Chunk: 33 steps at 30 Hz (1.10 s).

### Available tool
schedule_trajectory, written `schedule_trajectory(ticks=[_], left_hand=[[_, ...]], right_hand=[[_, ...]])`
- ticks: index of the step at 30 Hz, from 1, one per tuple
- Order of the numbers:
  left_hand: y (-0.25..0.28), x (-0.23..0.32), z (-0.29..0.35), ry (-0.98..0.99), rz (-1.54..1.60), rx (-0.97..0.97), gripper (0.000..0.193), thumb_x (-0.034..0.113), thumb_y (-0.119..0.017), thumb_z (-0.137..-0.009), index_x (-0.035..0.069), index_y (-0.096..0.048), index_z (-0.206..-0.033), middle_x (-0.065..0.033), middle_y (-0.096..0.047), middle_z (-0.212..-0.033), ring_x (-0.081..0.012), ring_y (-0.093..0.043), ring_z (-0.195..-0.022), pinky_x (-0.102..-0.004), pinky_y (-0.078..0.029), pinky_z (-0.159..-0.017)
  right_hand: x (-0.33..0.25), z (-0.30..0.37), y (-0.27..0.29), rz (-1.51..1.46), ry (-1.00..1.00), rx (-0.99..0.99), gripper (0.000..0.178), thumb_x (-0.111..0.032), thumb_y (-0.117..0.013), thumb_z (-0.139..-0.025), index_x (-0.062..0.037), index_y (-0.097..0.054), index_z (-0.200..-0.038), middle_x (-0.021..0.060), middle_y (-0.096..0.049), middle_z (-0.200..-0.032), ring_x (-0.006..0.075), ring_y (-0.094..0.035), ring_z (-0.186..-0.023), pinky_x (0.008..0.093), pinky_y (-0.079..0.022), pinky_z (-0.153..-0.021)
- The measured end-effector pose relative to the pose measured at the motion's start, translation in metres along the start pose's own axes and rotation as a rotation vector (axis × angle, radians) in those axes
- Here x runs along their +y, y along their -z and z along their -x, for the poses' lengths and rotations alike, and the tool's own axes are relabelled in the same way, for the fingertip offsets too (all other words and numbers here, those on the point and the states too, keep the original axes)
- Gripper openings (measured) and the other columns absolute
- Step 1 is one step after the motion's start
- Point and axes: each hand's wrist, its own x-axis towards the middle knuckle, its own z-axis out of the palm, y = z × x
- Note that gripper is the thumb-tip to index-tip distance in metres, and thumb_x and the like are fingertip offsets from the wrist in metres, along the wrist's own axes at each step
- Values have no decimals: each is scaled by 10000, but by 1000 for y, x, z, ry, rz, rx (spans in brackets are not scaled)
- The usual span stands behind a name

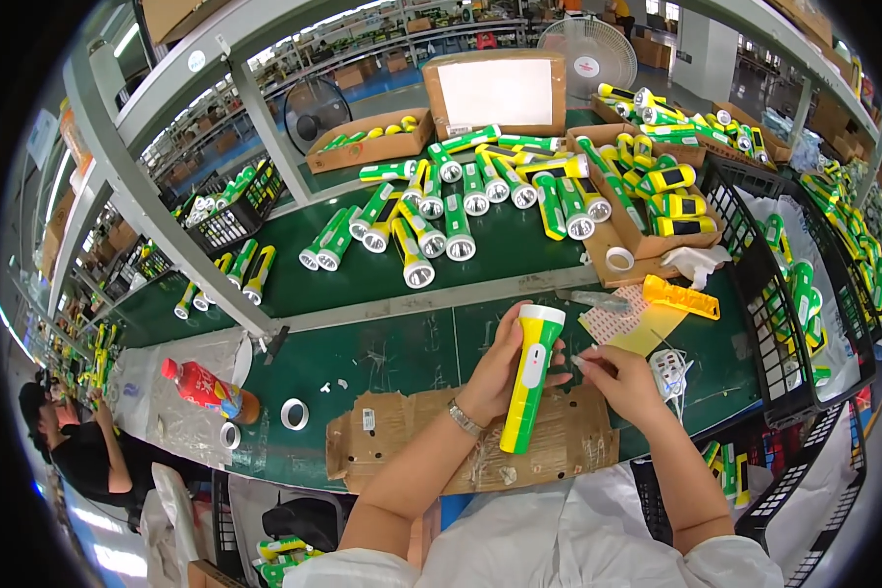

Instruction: Applying labels and inspecting solar-powered flashlights on an assembly line.

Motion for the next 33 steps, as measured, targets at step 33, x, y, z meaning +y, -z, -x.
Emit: schedule_trajectory(ticks=[33], left_hand=[[-27,-2,-8,-374,-787,-90,411,103,-495,-895,120,-292,-1252,-89,-447,-1155,-157,-466,-1045,-299,-400,-877]], right_hand=[[-41,-1,20,302,158,-2,173,-167,-654,-719,-5,-600,-694,70,-581,-590,157,-547,-513,285,-429,-502]])
